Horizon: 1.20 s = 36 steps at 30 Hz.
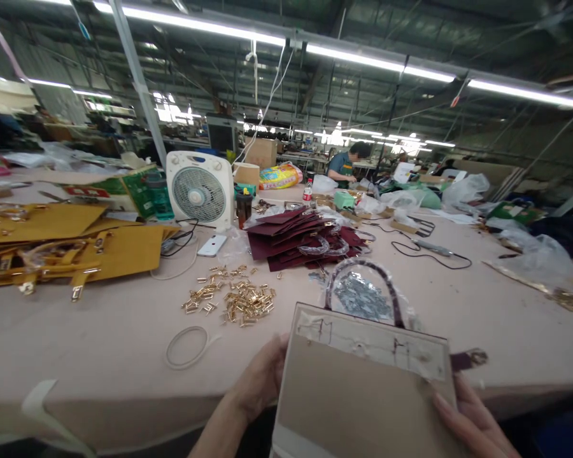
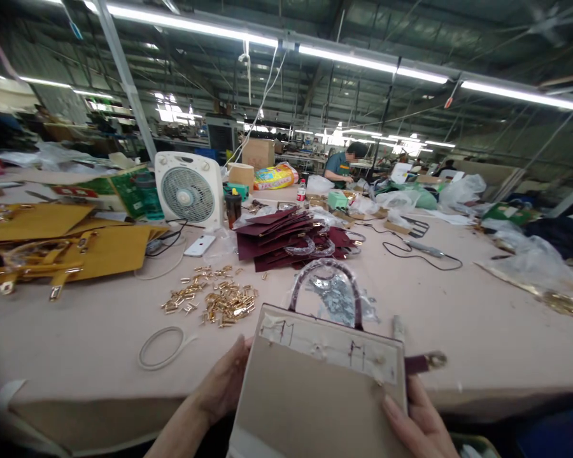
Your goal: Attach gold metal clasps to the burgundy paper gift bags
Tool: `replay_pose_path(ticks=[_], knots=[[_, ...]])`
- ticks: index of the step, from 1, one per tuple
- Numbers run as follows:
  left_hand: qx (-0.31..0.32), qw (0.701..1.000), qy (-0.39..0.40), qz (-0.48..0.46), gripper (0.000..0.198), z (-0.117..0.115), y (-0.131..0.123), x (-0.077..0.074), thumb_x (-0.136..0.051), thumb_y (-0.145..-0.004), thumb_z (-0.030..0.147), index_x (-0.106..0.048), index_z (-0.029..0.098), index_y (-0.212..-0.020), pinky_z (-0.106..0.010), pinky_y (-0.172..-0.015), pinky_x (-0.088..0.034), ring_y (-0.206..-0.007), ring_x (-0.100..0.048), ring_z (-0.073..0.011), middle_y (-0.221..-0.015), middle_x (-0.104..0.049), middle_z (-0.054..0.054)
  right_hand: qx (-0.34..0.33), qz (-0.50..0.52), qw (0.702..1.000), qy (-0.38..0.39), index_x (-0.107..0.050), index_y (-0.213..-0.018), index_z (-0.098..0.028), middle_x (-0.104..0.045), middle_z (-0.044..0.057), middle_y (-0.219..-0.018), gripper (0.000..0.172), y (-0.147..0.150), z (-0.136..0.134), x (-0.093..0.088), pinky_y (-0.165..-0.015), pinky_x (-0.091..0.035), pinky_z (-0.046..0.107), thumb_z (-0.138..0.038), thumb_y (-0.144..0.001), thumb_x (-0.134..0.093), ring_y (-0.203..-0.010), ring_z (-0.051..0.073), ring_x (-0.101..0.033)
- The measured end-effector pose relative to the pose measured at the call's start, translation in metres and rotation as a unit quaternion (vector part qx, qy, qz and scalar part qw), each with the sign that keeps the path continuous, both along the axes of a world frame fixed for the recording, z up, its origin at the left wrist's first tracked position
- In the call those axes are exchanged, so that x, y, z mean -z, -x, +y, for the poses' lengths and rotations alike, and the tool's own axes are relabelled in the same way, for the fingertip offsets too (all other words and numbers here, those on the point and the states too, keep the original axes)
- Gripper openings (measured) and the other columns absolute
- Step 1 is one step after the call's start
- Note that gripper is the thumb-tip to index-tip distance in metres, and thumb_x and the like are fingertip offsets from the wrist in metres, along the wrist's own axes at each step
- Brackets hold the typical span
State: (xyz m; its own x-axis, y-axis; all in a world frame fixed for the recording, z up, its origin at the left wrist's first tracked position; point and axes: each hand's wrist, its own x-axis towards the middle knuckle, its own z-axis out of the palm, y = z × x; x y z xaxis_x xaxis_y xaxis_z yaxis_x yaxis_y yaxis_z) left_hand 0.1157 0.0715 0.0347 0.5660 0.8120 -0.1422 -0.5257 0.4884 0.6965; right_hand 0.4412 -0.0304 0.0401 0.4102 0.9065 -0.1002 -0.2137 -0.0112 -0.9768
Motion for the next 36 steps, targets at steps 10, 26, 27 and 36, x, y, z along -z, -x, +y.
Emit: replay_pose_path(ticks=[10,26,27,36], knots=[[-0.130,0.988,0.082,0.025,0.073,0.014,-0.003,0.026,-0.080,-0.083,0.051,-0.055,0.024,-0.147,-0.045,-0.101,-0.057,-0.111,-0.074,-0.0314,-0.126,-0.076,-0.012,-0.101,0.139,0.984,0.038,-0.056,-0.146,-0.026,-0.079,0.014,-0.119,0.089,0.058,0.076,0.041,-0.087,-0.063,0.050,-0.039,-0.066,-0.092,-0.101,0.037,-0.077],[-0.279,0.926,-0.150,0.206,0.056,0.043,-0.015,0.046,-0.079,-0.079,0.026,-0.062,0.020,-0.133,-0.035,-0.103,-0.052,-0.116,-0.068,-0.0272,-0.127,-0.072,-0.011,0.039,-0.024,0.999,0.021,-0.066,-0.118,-0.019,-0.076,0.011,-0.121,0.070,0.040,0.121,0.085,-0.101,-0.054,0.036,-0.049,-0.062,-0.093,-0.122,0.031,-0.067],[-0.283,0.919,-0.163,0.223,0.051,0.046,-0.014,0.047,-0.078,-0.080,0.029,-0.063,0.019,-0.128,-0.034,-0.099,-0.053,-0.111,-0.070,-0.0258,-0.122,-0.074,-0.011,0.040,-0.032,0.998,0.024,-0.065,-0.119,-0.019,-0.076,0.011,-0.121,0.071,0.039,0.121,0.086,-0.102,-0.053,0.036,-0.050,-0.062,-0.093,-0.123,0.031,-0.066],[-0.310,0.860,-0.208,0.349,0.028,0.070,-0.016,0.062,-0.068,-0.085,0.039,-0.061,0.019,-0.103,-0.028,-0.073,-0.054,-0.080,-0.070,-0.0194,-0.087,-0.072,-0.002,0.042,-0.103,0.994,-0.004,-0.064,-0.117,-0.020,-0.077,0.008,-0.110,0.069,0.042,0.123,0.091,-0.094,-0.056,0.035,-0.056,-0.064,-0.089,-0.109,0.028,-0.071]])
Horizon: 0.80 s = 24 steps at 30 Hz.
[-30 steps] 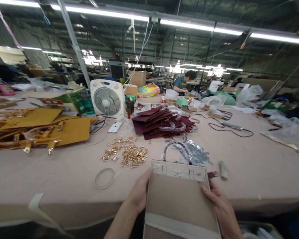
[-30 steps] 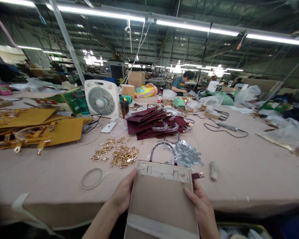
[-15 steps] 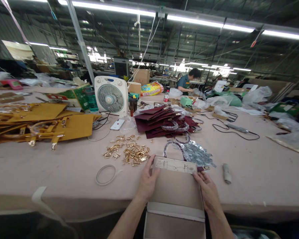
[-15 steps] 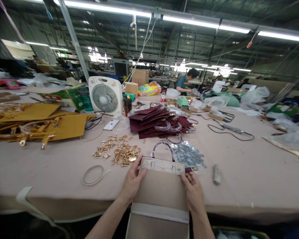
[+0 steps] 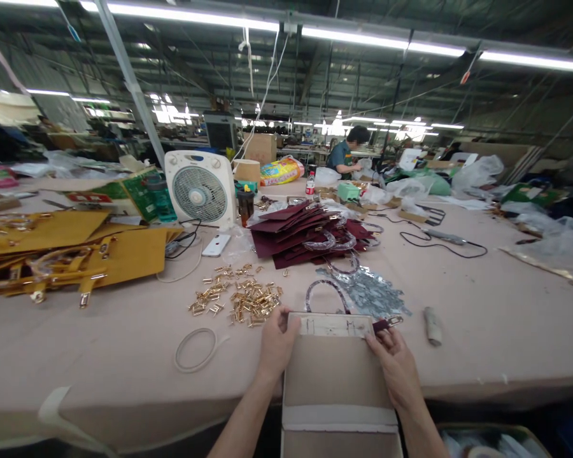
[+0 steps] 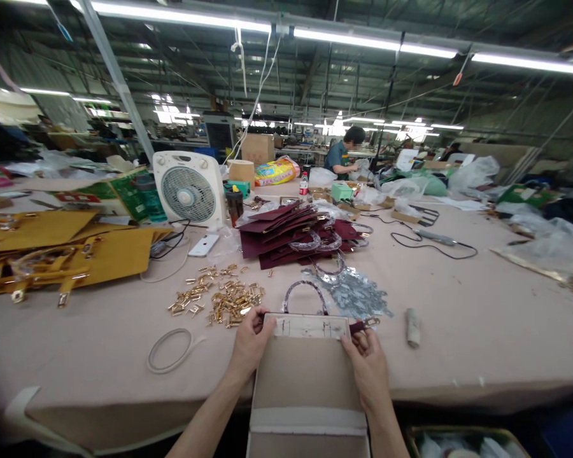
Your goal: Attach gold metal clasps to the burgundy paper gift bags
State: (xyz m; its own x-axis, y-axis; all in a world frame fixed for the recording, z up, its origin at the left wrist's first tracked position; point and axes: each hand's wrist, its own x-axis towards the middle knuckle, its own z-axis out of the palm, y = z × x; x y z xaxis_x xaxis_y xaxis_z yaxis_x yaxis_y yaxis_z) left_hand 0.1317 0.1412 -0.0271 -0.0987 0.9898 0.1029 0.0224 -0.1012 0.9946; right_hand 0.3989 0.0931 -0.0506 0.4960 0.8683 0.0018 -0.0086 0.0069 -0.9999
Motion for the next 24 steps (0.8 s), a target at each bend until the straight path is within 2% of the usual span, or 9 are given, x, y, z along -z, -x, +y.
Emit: replay_pose_path(ticks=[5,8,11,13,15,19,22,24], knots=[[-0.032,0.991,-0.010,0.130,0.022,0.004,0.001,0.010,-0.061,-0.088,0.036,-0.061,0.020,-0.103,-0.037,-0.080,-0.054,-0.085,-0.070,-0.0238,-0.091,-0.072,-0.004,-0.001,-0.050,0.999,-0.017,-0.058,-0.127,-0.021,-0.076,0.009,-0.109,0.070,0.005,0.003,0.008,-0.095,-0.056,0.037,-0.055,-0.072,-0.085,-0.104,0.027,-0.072],[-0.060,0.980,-0.023,0.186,0.026,0.005,0.000,0.012,-0.060,-0.090,0.039,-0.063,0.021,-0.108,-0.043,-0.090,-0.053,-0.097,-0.069,-0.0273,-0.102,-0.072,-0.007,0.030,-0.073,0.996,-0.036,-0.048,-0.142,-0.020,-0.073,0.010,-0.111,0.081,0.010,0.005,0.011,-0.090,-0.059,0.037,-0.054,-0.076,-0.081,-0.098,0.025,-0.071],[-0.076,0.965,-0.054,0.246,0.029,0.006,0.001,0.015,-0.058,-0.092,0.041,-0.065,0.023,-0.114,-0.046,-0.097,-0.051,-0.107,-0.066,-0.0292,-0.114,-0.070,-0.008,0.053,-0.111,0.991,-0.060,-0.031,-0.157,-0.022,-0.068,0.012,-0.124,0.091,0.014,0.006,0.011,-0.087,-0.060,0.037,-0.050,-0.083,-0.075,-0.095,0.022,-0.069],[-0.080,0.953,-0.072,0.282,0.028,0.007,0.002,0.016,-0.057,-0.092,0.041,-0.067,0.025,-0.114,-0.047,-0.096,-0.052,-0.108,-0.065,-0.0295,-0.116,-0.068,-0.007,0.063,-0.150,0.984,-0.068,-0.025,-0.161,-0.025,-0.061,0.014,-0.135,0.091,0.016,0.006,0.010,-0.085,-0.061,0.037,-0.047,-0.087,-0.072,-0.098,0.022,-0.067],[-0.092,0.942,-0.095,0.309,0.026,0.007,0.003,0.017,-0.058,-0.093,0.040,-0.069,0.025,-0.111,-0.048,-0.094,-0.053,-0.107,-0.064,-0.0301,-0.115,-0.066,-0.008,0.074,-0.199,0.975,-0.071,-0.032,-0.160,-0.027,-0.054,0.016,-0.143,0.082,0.018,0.004,0.009,-0.083,-0.062,0.038,-0.044,-0.089,-0.069,-0.105,0.024,-0.065],[-0.155,0.898,-0.210,0.354,0.019,0.004,0.001,0.011,-0.059,-0.094,0.033,-0.072,0.022,-0.104,-0.058,-0.110,-0.043,-0.129,-0.053,-0.0358,-0.134,-0.058,-0.013,0.068,-0.285,0.954,-0.070,-0.065,-0.137,-0.026,-0.044,0.015,-0.151,0.047,0.022,0.001,0.006,-0.088,-0.063,0.042,-0.038,-0.091,-0.063,-0.125,0.031,-0.058],[-0.160,0.867,-0.279,0.382,0.018,0.000,-0.002,0.005,-0.058,-0.095,0.019,-0.074,0.024,-0.103,-0.062,-0.117,-0.036,-0.143,-0.042,-0.0367,-0.146,-0.054,-0.011,0.059,-0.298,0.950,-0.069,-0.070,-0.129,-0.025,-0.043,0.016,-0.152,0.039,0.023,0.001,0.006,-0.088,-0.064,0.041,-0.035,-0.093,-0.060,-0.116,0.028,-0.063],[-0.110,0.860,-0.316,0.385,0.027,-0.003,-0.007,0.003,-0.052,-0.096,0.010,-0.073,0.025,-0.104,-0.059,-0.117,-0.039,-0.140,-0.047,-0.0332,-0.138,-0.062,-0.010,0.059,-0.290,0.953,-0.069,-0.069,-0.129,-0.023,-0.041,0.016,-0.152,0.039,0.023,0.001,0.007,-0.084,-0.065,0.040,-0.037,-0.094,-0.060,-0.102,0.024,-0.066]])
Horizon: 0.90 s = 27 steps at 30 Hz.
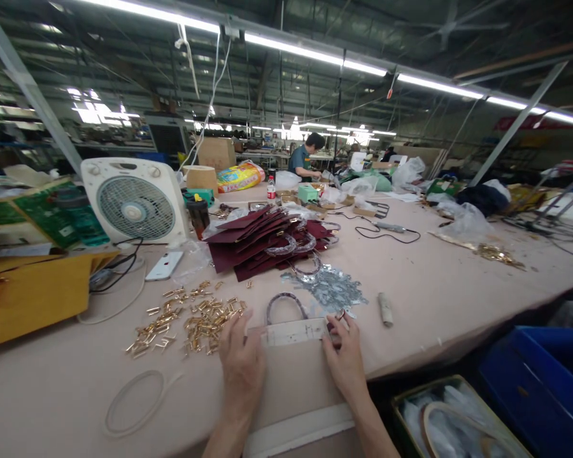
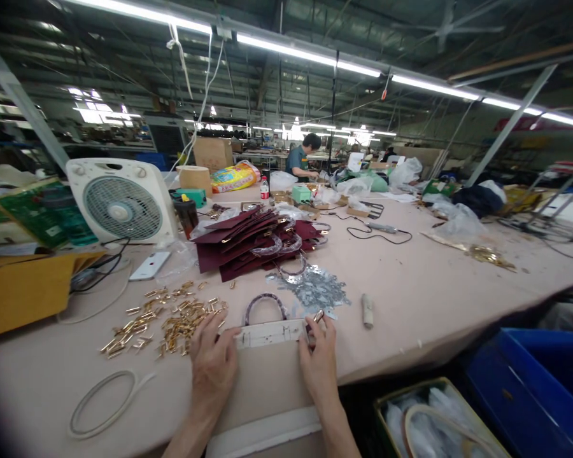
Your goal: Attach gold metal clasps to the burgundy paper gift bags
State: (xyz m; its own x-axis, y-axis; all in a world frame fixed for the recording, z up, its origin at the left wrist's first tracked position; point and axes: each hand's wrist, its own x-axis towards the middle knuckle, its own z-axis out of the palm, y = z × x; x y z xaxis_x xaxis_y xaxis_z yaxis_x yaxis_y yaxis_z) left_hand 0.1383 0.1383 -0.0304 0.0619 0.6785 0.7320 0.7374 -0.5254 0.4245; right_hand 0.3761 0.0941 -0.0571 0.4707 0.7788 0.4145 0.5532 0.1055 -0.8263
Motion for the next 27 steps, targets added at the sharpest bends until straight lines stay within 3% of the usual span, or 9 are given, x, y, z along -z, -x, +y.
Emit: replay_pose_path(ticks=[3,5,8,11,13,17,27], knots=[[0.111,0.993,0.022,0.024,0.028,-0.004,-0.010,-0.002,-0.050,-0.097,0.009,-0.068,0.024,-0.113,-0.050,-0.107,-0.051,-0.122,-0.061,-0.0272,-0.119,-0.071,-0.008,0.004,0.013,1.000,-0.006,-0.067,-0.130,-0.023,-0.036,0.016,-0.156,0.040,-0.001,0.001,0.001,-0.080,-0.066,0.039,-0.039,-0.093,-0.063,-0.093,0.020,-0.067],[0.144,0.987,0.056,0.045,0.023,-0.007,-0.018,-0.003,-0.059,-0.096,0.017,-0.067,0.023,-0.117,-0.049,-0.102,-0.054,-0.115,-0.064,-0.0274,-0.117,-0.072,-0.009,0.005,0.016,1.000,-0.011,-0.067,-0.130,-0.023,-0.034,0.016,-0.158,0.040,-0.001,0.001,0.000,-0.078,-0.066,0.039,-0.040,-0.094,-0.063,-0.090,0.019,-0.067],[0.128,0.985,0.095,0.070,0.026,-0.009,-0.027,-0.006,-0.072,-0.090,0.025,-0.069,0.023,-0.116,-0.052,-0.101,-0.054,-0.114,-0.064,-0.0299,-0.120,-0.072,-0.009,0.006,-0.003,1.000,-0.020,-0.071,-0.124,-0.023,-0.040,0.016,-0.156,0.034,0.001,-0.001,-0.001,-0.079,-0.065,0.039,-0.040,-0.096,-0.060,-0.101,0.023,-0.068],[0.115,0.983,0.126,0.064,0.027,-0.008,-0.031,-0.008,-0.076,-0.089,0.027,-0.071,0.023,-0.115,-0.051,-0.100,-0.054,-0.112,-0.064,-0.0289,-0.119,-0.071,-0.008,-0.012,-0.058,0.997,-0.047,-0.075,-0.115,-0.024,-0.059,0.014,-0.139,0.027,0.004,-0.006,-0.005,-0.097,-0.059,0.046,-0.034,-0.099,-0.056,-0.123,0.029,-0.061],[0.120,0.980,0.146,0.059,0.028,-0.006,-0.032,-0.009,-0.078,-0.088,0.028,-0.072,0.024,-0.115,-0.049,-0.099,-0.054,-0.111,-0.063,-0.0282,-0.117,-0.071,-0.007,-0.051,-0.098,0.992,-0.063,-0.075,-0.115,-0.025,-0.068,0.012,-0.127,0.026,0.007,-0.008,-0.008,-0.108,-0.052,0.052,-0.030,-0.099,-0.055,-0.126,0.029,-0.059],[0.121,0.976,0.175,0.050,0.029,-0.003,-0.034,-0.011,-0.082,-0.084,0.029,-0.076,0.024,-0.112,-0.049,-0.097,-0.052,-0.109,-0.063,-0.0288,-0.115,-0.072,-0.006,-0.118,-0.148,0.981,-0.052,-0.074,-0.122,-0.028,-0.069,0.011,-0.126,0.029,0.016,-0.007,-0.017,-0.110,-0.049,0.055,-0.028,-0.097,-0.059,-0.124,0.030,-0.059],[0.124,0.972,0.200,0.018,0.025,0.007,-0.041,-0.008,-0.083,-0.082,0.035,-0.079,0.027,-0.105,-0.045,-0.094,-0.050,-0.105,-0.063,-0.0268,-0.112,-0.072,-0.004,-0.143,-0.175,0.974,-0.003,-0.079,-0.115,-0.032,-0.069,0.009,-0.123,0.028,0.022,0.004,-0.024,-0.109,-0.048,0.057,-0.028,-0.097,-0.058,-0.121,0.032,-0.059]])
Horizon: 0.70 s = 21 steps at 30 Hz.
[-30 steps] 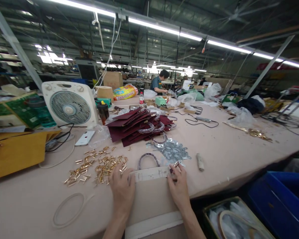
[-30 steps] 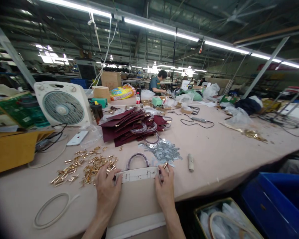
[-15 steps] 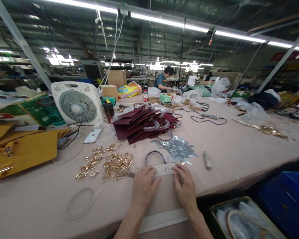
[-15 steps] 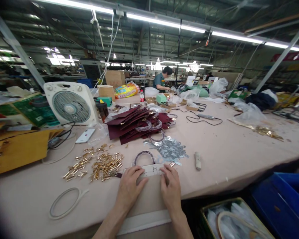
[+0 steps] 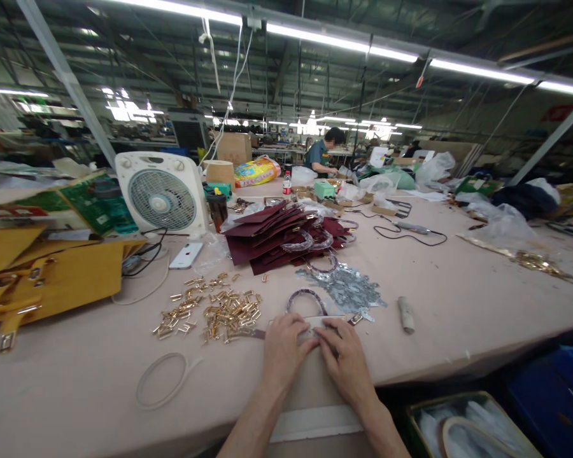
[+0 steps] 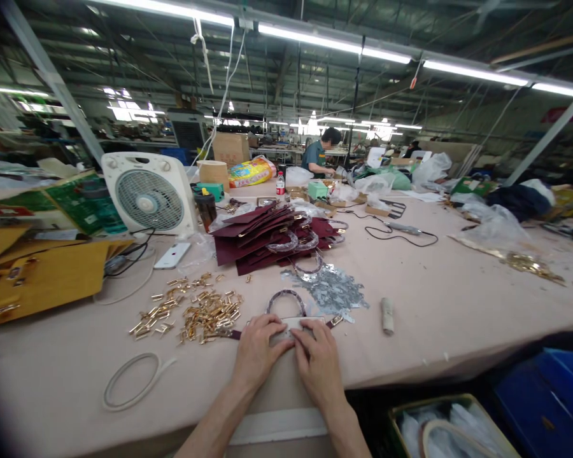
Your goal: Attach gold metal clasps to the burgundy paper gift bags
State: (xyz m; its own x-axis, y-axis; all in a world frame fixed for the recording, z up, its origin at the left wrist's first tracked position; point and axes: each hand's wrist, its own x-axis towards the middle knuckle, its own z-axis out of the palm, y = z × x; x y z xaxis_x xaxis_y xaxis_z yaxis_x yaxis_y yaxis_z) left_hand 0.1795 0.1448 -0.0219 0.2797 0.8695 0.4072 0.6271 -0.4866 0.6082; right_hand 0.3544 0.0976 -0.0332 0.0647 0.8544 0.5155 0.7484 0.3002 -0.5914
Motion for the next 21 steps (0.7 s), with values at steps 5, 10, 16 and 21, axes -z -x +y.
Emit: replay_pose_path(ticks=[5,10,16,21], knots=[[0.005,1.000,0.017,-0.017,0.028,0.002,-0.003,0.001,-0.086,-0.080,0.036,-0.078,0.027,-0.106,-0.045,-0.096,-0.050,-0.107,-0.063,-0.0267,-0.113,-0.071,-0.005,-0.009,0.013,1.000,0.021,-0.080,-0.110,-0.030,-0.069,0.010,-0.121,0.025,-0.006,0.004,0.002,-0.105,-0.051,0.053,-0.027,-0.096,-0.060,-0.117,0.030,-0.062],[0.013,1.000,-0.021,-0.013,0.024,0.001,-0.002,0.007,-0.081,-0.084,0.033,-0.077,0.027,-0.107,-0.046,-0.097,-0.051,-0.110,-0.064,-0.0274,-0.116,-0.072,-0.005,-0.006,0.028,1.000,0.009,-0.079,-0.112,-0.031,-0.069,0.010,-0.120,0.026,-0.005,0.001,0.000,-0.104,-0.053,0.050,-0.023,-0.096,-0.060,-0.117,0.029,-0.063],[0.008,0.991,-0.136,-0.005,0.022,0.012,-0.001,0.028,-0.072,-0.090,0.043,-0.077,0.029,-0.107,-0.047,-0.093,-0.055,-0.105,-0.068,-0.0292,-0.113,-0.074,-0.005,-0.007,0.084,0.996,0.007,-0.077,-0.116,-0.032,-0.071,0.008,-0.124,0.027,-0.004,-0.005,-0.006,-0.108,-0.052,0.049,-0.024,-0.095,-0.062,-0.120,0.028,-0.064],[0.009,0.985,-0.170,0.005,0.028,0.021,0.000,0.037,-0.069,-0.091,0.051,-0.077,0.031,-0.109,-0.046,-0.091,-0.057,-0.103,-0.069,-0.0296,-0.113,-0.075,-0.006,0.107,0.258,0.960,-0.024,-0.074,-0.119,-0.025,-0.073,0.010,-0.123,0.031,-0.042,0.006,-0.002,-0.100,-0.056,0.040,-0.042,-0.100,-0.057,-0.114,0.026,-0.068]])
